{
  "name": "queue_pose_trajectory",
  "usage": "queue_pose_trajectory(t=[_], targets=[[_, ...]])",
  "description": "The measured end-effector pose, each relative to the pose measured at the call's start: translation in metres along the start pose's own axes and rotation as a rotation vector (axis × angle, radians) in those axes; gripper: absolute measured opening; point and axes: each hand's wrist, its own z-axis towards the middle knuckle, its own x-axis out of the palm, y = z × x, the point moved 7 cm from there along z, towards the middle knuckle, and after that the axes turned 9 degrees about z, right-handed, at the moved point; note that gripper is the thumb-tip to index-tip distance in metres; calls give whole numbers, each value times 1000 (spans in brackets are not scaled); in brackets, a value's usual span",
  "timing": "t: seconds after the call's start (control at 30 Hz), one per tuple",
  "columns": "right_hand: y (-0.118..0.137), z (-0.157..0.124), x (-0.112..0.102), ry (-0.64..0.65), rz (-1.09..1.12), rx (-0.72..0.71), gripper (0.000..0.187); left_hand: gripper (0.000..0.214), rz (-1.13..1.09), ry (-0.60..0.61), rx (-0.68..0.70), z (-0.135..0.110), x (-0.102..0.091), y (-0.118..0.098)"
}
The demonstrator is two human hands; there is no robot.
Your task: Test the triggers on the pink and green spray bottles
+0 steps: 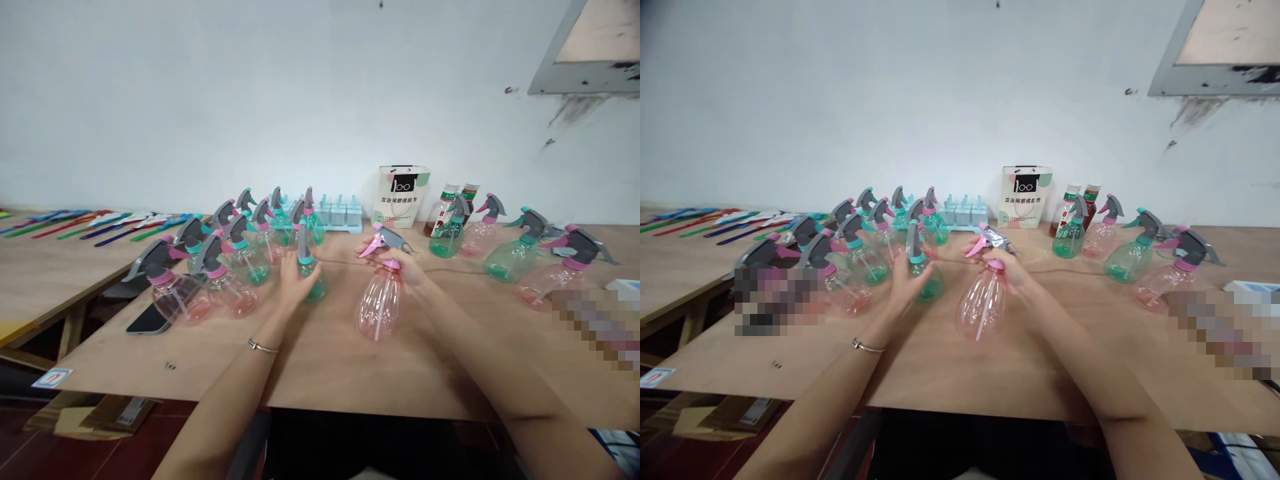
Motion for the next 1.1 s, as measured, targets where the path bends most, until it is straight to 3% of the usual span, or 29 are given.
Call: queue_pose_trajectory(t=[0.1, 0.2, 0.43, 0.6, 0.8, 0.97, 1.1], targets=[[9, 1, 0, 17, 84, -16, 41, 27, -84, 60, 49, -14, 10, -24], [14, 1, 0, 13, 112, -58, 38, 29, -141, 108, 57, -20, 16, -33], [18, 2, -6, -53, 82, -98, 15, 24, -165, 130, 86, -19, 16, -32], [21, 6, -9, -61, 90, -82, 20, 24, -158, 137, 84, -19, 16, -32], [18, 12, -32, -118, 24, -115, 14, 25, -164, 141, 86, -18, 17, -29], [11, 18, -46, -150, 52, -98, 29, 25, -157, 151, 87, -17, 16, -29], [11, 18, -47, -146, 61, -130, 20, 26, -135, 169, 79, -18, 16, -30]])
